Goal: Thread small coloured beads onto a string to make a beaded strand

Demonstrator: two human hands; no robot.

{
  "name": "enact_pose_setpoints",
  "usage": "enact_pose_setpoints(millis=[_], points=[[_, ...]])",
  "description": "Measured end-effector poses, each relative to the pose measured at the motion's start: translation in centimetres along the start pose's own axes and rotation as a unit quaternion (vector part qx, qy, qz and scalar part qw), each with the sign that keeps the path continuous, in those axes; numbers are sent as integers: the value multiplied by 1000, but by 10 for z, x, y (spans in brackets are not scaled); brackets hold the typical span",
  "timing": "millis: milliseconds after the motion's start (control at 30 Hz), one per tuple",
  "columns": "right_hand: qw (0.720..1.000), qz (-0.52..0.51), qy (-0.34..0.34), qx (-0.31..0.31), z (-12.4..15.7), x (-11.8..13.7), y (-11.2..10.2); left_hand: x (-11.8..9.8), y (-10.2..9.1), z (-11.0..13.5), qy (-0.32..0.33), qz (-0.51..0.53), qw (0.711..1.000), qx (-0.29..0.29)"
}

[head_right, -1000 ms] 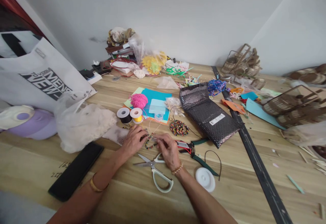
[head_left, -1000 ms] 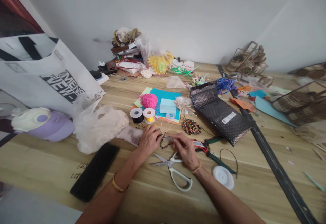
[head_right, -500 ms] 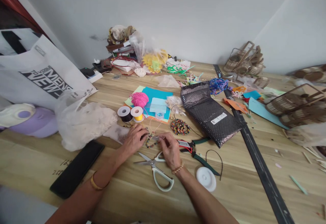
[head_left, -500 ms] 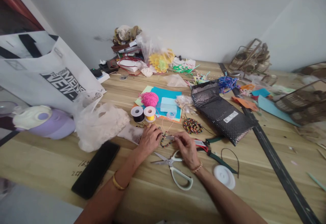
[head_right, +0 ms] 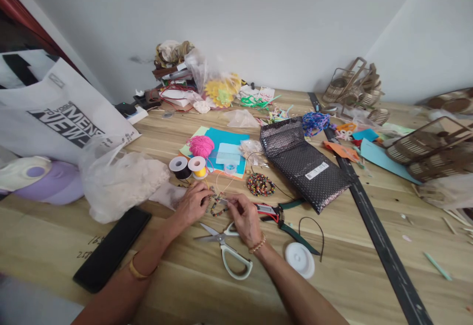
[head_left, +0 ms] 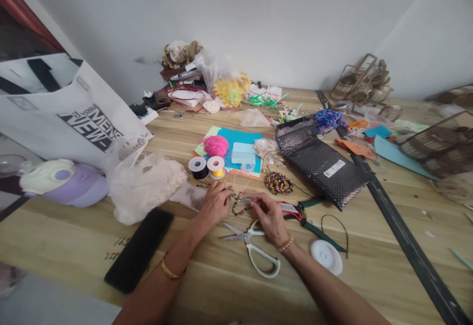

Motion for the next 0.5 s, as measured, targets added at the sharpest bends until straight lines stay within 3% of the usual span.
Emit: enact_pose_setpoints(millis=[500], points=[[1000,9,-17,6,-1,7,-1,-6,0,0,-4,-38,999,9]])
Point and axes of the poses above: each hand's wrist, its own z-axis away from the middle knuckle, its own y-axis out of the palm, x = y × z, the point moved 3 cm from there along -z, towards the middle knuckle, and after that the axes turned 10 degrees about -z, right-handed, at the moved point
